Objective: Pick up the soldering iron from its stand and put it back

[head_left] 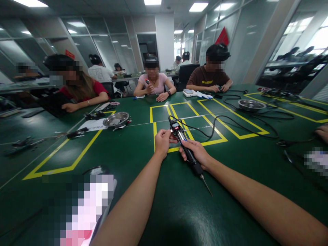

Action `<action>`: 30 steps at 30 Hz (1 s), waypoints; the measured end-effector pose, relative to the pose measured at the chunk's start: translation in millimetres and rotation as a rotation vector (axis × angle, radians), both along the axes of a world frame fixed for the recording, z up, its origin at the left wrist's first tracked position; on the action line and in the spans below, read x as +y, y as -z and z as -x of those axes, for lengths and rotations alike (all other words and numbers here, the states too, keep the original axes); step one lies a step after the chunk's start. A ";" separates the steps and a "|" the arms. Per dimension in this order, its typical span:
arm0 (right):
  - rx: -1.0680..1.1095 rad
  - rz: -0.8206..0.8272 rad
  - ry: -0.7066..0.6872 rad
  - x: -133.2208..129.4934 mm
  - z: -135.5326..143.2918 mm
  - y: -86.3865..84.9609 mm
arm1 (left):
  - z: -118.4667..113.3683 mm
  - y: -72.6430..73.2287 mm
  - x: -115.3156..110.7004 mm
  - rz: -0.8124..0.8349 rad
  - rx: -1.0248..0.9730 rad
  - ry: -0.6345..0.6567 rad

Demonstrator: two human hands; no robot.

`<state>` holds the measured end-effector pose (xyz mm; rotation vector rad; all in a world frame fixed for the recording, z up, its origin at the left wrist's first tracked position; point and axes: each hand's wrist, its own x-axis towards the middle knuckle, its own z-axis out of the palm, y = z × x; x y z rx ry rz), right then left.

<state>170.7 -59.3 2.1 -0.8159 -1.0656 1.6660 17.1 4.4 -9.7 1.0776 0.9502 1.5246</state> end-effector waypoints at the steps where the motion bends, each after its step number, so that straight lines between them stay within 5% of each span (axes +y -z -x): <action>1: 0.001 0.004 0.000 0.0 0.1 0.2 | 0.3 0.1 0.5 0.015 -0.022 0.010; 11: 0.028 0.030 0.015 2.6 -2.7 4.6 | 7.0 -1.2 0.9 0.058 -0.153 0.227; 30: 0.033 0.041 0.003 1.4 -3.8 1.3 | 11.0 1.9 2.9 0.061 -0.309 0.325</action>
